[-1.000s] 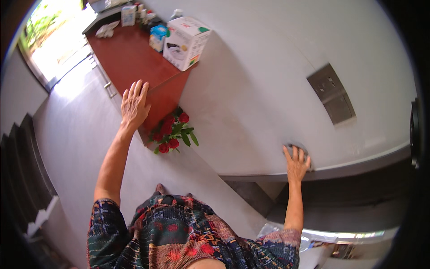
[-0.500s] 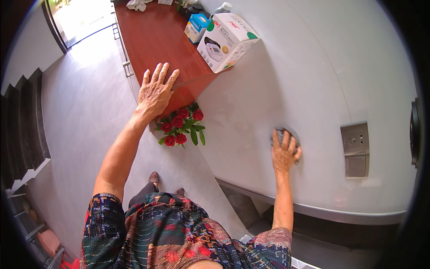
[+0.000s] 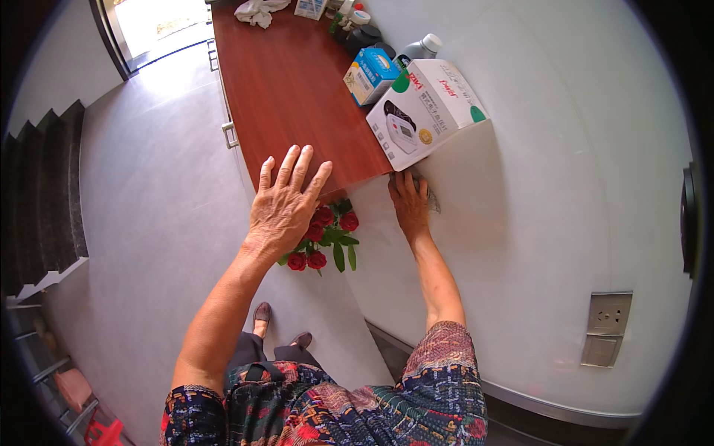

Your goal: The person wipes a white wall and a grey door frame using a grey cloth. They move items on a nearby cabinet to access the wall surface and clean around a power outlet. The person cleans the wall from top to bottom and then wipes the vertical door frame.

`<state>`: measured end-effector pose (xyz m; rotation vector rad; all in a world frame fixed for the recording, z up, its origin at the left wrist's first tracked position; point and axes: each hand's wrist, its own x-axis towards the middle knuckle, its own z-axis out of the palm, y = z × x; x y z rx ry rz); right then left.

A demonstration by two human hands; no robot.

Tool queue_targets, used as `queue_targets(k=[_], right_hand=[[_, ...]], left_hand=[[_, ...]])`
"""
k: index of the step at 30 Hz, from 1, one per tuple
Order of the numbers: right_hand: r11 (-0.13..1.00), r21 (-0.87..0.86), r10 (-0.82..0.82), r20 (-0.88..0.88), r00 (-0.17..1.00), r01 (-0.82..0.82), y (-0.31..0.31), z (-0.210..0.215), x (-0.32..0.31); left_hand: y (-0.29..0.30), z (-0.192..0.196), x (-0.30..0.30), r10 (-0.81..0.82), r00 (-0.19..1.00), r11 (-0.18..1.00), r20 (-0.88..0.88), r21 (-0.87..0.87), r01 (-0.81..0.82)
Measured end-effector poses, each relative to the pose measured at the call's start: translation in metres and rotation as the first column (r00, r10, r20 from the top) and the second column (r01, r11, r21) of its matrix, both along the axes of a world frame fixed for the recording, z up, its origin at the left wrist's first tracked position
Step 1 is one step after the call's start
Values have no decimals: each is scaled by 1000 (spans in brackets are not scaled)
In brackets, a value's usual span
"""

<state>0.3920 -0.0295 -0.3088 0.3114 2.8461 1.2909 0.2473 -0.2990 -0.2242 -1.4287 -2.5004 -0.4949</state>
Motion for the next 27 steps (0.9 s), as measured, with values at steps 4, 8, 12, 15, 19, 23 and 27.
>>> queue_targets(k=[4,8,12,15,19,23,27], right_hand=[[1000,-17,21,125,992,-19,-7,6,9],[999,-30,-34,256,966,43,-13,-7,71],[991,-54,-96,365,926,124,-34,-16,166],[964,-75,-190,473,860,254,-52,-10,239],[885,-73,-354,536,766,460,-88,-1,344],[868,-88,-394,479,785,489,-98,1,384],[924,-114,-278,461,843,366,-86,-6,363]], left_hand=[[-1,-2,-3,7,1000,1000,-3,2,-7],[1,-1,-3,-6,1000,1000,12,5,5],[0,-6,-5,2,1000,1000,-23,18,-1],[-1,-7,-5,14,1000,1000,-26,11,-14],[5,-7,1,3,999,1000,-35,5,-3],[1,-8,-1,39,997,999,-69,-11,-39],[2,-6,-1,32,998,999,-59,17,-31]])
